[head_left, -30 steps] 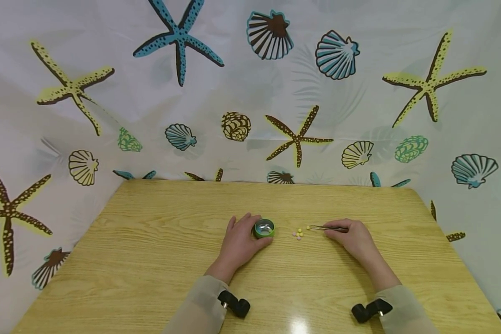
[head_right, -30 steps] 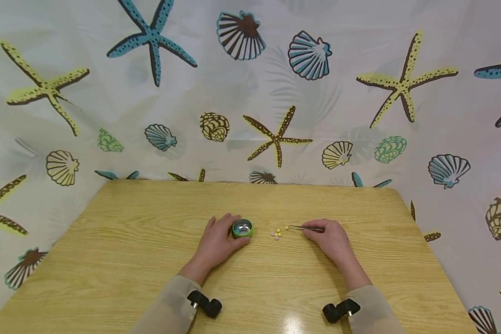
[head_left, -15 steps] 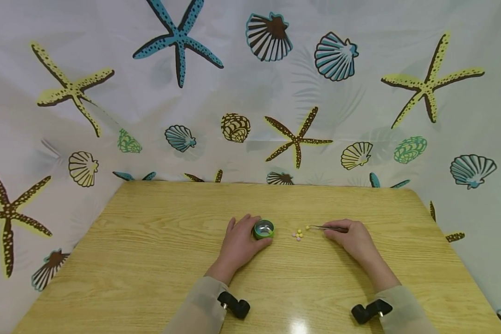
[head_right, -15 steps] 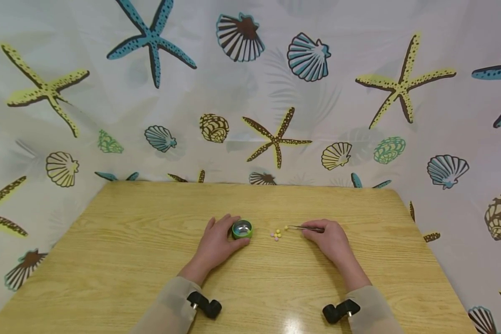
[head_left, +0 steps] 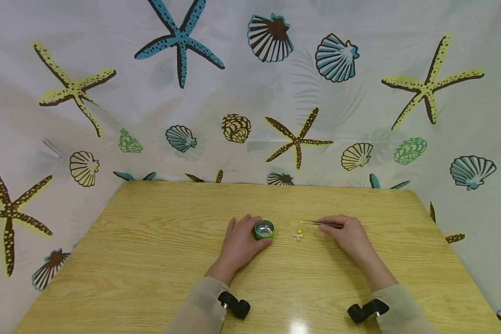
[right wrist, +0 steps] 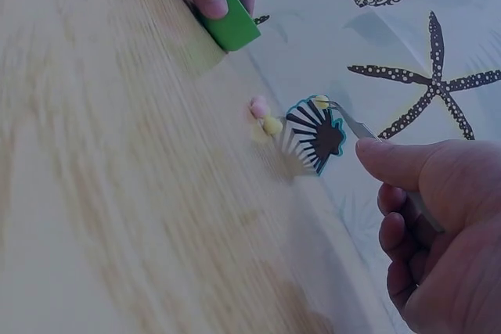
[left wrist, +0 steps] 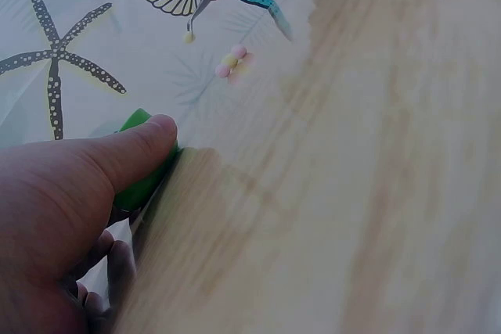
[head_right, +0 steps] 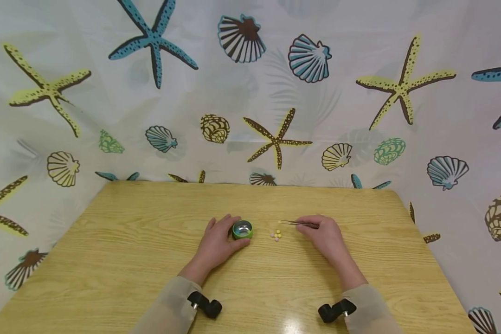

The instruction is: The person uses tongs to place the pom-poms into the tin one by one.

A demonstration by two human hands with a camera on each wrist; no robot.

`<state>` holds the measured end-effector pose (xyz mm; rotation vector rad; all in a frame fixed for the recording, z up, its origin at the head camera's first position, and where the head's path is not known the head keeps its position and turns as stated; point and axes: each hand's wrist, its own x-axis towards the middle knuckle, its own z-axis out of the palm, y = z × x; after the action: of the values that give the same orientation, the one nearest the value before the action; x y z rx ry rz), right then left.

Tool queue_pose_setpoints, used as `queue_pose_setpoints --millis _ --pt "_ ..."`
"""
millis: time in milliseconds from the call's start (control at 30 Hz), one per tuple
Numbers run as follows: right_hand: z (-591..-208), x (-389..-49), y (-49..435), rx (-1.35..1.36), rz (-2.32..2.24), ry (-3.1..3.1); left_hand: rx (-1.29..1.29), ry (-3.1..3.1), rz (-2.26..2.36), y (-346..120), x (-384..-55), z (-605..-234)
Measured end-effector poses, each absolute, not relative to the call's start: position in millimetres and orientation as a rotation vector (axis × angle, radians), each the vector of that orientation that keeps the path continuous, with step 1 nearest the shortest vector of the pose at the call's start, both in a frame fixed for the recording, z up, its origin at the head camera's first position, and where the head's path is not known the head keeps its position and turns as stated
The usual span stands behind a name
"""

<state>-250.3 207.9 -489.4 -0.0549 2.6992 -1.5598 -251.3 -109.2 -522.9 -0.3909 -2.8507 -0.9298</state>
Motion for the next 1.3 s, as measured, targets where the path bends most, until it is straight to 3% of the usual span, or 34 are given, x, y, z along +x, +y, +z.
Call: queue_pose_setpoints --millis 667,1300 --pt "-477 -257 150 -0.313 -1.552 2.721 -0.393 -2.858 -0.931 -110 -252 -522" --pt "-481 -255 124 -0.279 -1.626 2.595 -0.406 -2.843 -0.932 -111 -249 -521"
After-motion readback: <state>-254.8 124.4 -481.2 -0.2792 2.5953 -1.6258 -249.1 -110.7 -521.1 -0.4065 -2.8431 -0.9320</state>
